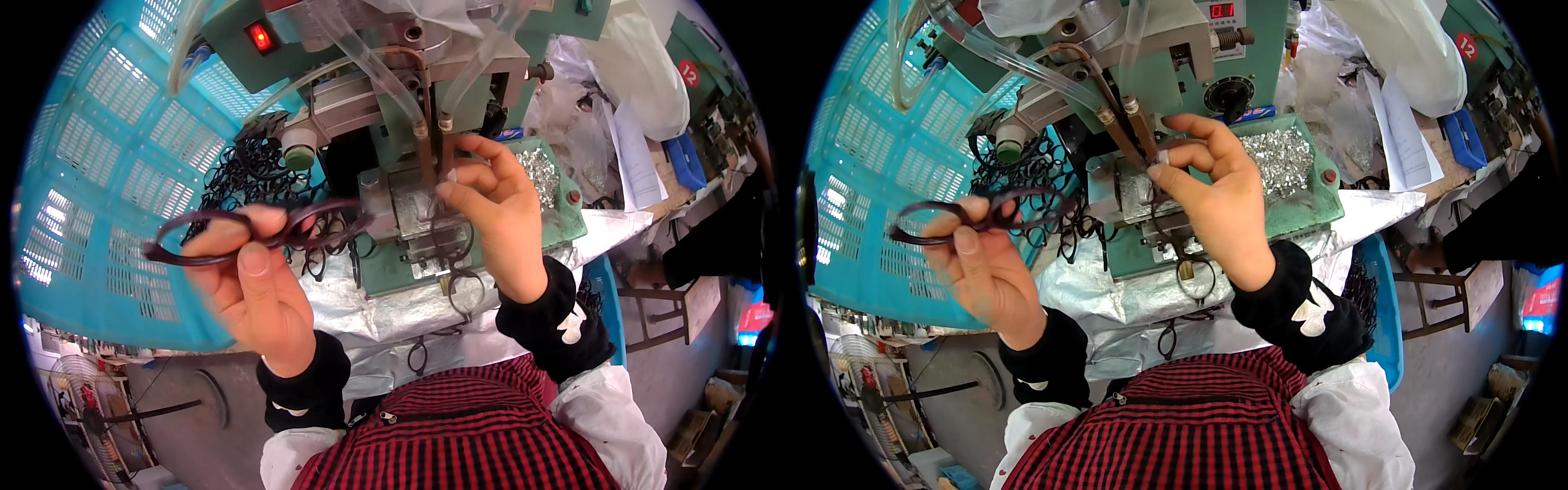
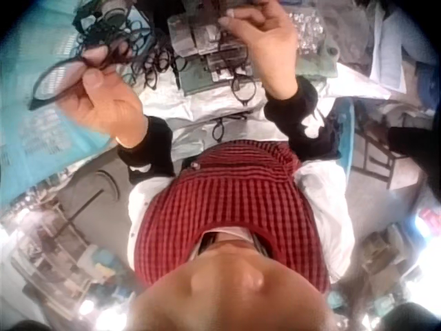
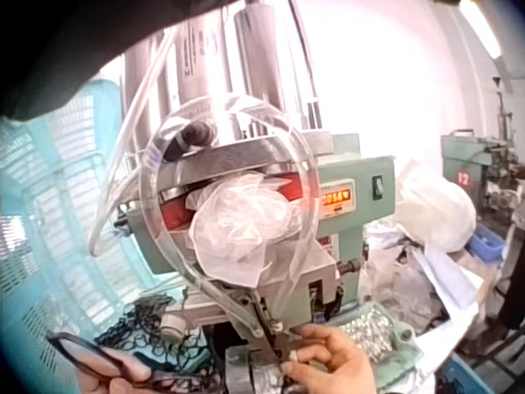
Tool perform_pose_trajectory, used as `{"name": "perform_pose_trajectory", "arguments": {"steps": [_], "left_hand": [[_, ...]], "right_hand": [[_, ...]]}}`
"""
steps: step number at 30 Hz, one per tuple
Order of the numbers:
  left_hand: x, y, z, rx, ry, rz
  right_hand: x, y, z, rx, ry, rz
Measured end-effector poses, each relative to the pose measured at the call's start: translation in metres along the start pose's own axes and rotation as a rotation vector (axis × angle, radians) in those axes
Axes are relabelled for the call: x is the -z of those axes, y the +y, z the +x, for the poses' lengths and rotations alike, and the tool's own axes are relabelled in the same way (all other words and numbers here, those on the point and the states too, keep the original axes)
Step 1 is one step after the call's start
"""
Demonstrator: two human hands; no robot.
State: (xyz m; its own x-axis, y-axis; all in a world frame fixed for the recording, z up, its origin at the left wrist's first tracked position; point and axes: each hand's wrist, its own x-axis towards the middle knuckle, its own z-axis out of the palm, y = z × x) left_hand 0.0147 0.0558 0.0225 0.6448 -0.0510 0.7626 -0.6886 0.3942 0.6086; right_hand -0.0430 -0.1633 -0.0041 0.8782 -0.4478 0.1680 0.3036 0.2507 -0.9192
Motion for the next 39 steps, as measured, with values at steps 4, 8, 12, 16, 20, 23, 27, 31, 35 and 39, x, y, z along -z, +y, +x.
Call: {"name": "perform_pose_trajectory", "arguments": {"steps": [4,8,12,16,20,23,27,31,35,39], "left_hand": [[-0.026,0.001,0.037,-0.013,-0.050,0.072],[-0.038,-0.004,0.012,-0.148,-0.221,0.176],[-0.033,-0.006,-0.010,-0.222,-0.349,0.365],[-0.024,0.007,0.009,-0.237,-0.114,0.299],[-0.027,0.032,0.031,-0.128,-0.195,0.236],[-0.031,0.024,0.042,0.102,-0.124,0.488],[-0.025,0.000,0.043,0.021,-0.117,0.291],[-0.021,0.009,0.024,-0.020,-0.104,0.214],[-0.032,0.034,0.020,-0.087,-0.095,0.177],[-0.044,0.021,0.038,0.123,-0.049,0.447]], "right_hand": [[-0.016,-0.016,-0.014,-0.033,0.041,0.050],[-0.011,-0.028,-0.023,0.011,-0.018,-0.056],[-0.005,-0.022,-0.012,0.000,-0.029,-0.264],[0.007,0.002,-0.001,0.280,0.081,-0.384],[0.063,0.014,0.005,0.271,0.257,-0.574],[0.095,0.013,-0.010,-0.019,0.380,-0.639],[0.079,0.005,-0.018,0.112,0.134,-0.421],[0.022,0.008,-0.003,0.352,0.020,-0.472],[-0.003,0.013,-0.003,0.166,0.051,-0.104],[-0.003,0.008,-0.003,0.058,0.023,0.055]]}}
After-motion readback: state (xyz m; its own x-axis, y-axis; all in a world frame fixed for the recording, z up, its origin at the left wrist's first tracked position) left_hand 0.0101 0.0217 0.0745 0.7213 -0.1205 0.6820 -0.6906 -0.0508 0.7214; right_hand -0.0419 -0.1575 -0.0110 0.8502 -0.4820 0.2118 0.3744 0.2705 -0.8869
